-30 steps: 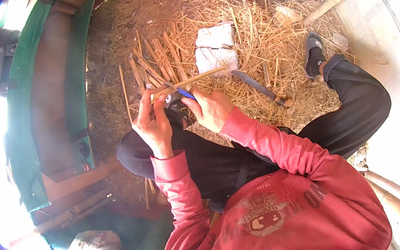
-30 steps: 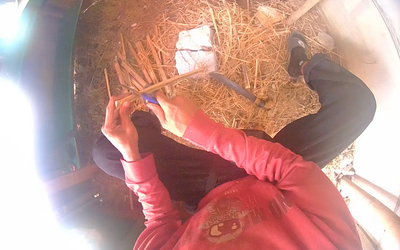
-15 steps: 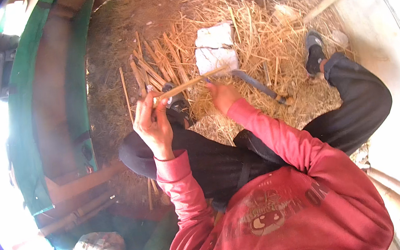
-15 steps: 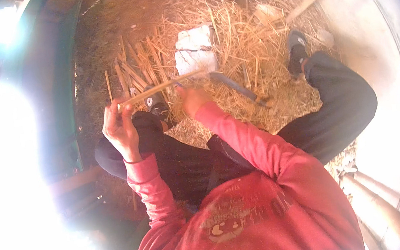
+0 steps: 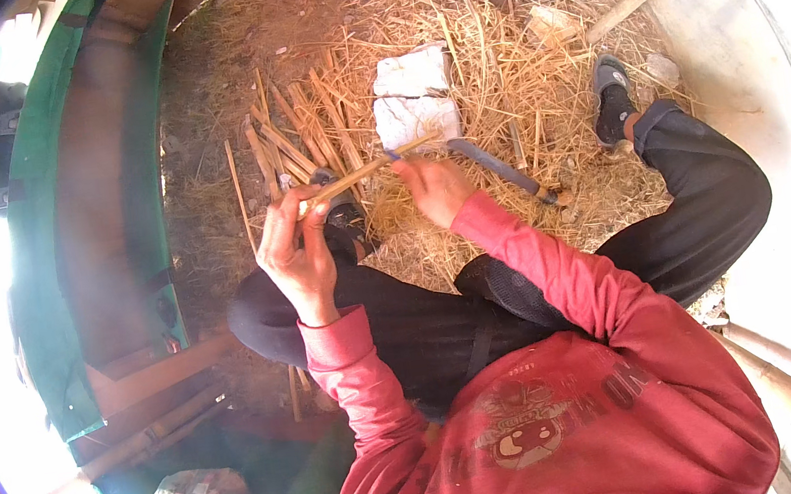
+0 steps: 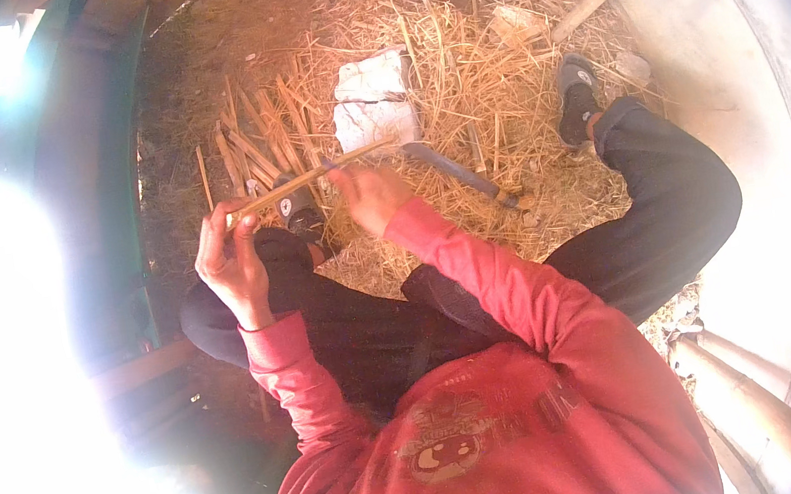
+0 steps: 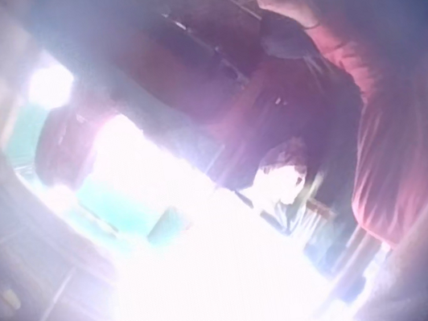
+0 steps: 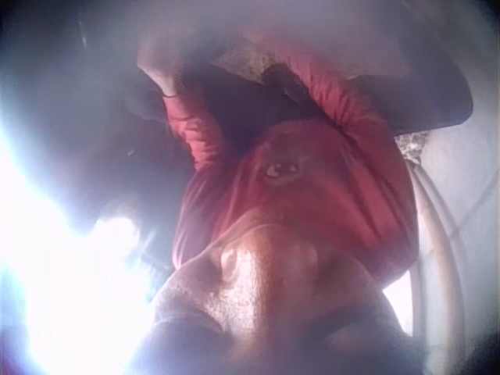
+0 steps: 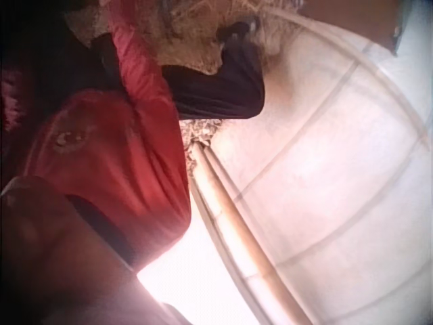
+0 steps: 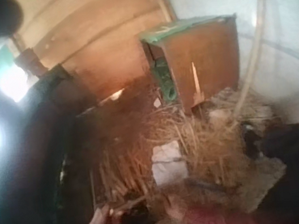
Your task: The person sits on the ground and uses a knife to peel the outer layer off thin bamboo sticks. They hold the sticks with one hand and scrape the knife along the length to remove the bark, then place the peeled sticks aside.
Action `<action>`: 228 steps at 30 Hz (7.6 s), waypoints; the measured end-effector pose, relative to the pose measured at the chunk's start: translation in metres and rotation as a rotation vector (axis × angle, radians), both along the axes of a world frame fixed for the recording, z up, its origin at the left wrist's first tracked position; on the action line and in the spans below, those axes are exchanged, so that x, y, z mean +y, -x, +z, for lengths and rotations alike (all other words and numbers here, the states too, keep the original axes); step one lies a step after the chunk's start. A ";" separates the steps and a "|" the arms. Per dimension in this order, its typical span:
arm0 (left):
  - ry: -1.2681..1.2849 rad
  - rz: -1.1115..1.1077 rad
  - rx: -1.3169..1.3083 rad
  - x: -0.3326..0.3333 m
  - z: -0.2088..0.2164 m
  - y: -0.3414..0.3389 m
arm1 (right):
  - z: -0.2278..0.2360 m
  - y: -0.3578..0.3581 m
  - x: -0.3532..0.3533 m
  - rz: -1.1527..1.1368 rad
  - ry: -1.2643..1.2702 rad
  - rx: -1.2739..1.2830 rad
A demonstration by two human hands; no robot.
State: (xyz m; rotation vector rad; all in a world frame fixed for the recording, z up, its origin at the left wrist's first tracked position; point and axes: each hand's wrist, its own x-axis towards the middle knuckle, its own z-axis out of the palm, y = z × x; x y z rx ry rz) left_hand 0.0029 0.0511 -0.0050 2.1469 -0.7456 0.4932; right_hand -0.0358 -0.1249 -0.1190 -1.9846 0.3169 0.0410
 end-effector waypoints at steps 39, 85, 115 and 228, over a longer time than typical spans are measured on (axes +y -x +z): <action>0.082 0.210 0.091 0.000 -0.010 -0.007 | -0.165 -0.043 -0.035 -0.122 0.350 0.090; 0.120 0.189 0.119 0.019 -0.010 -0.007 | 0.025 0.009 0.049 -0.105 0.248 -0.240; 0.095 0.030 0.128 0.005 -0.008 -0.003 | -0.060 -0.011 -0.001 -0.087 0.169 -0.095; 0.021 -0.066 0.143 -0.021 0.002 0.005 | -0.077 0.039 -0.024 -0.166 0.333 -0.108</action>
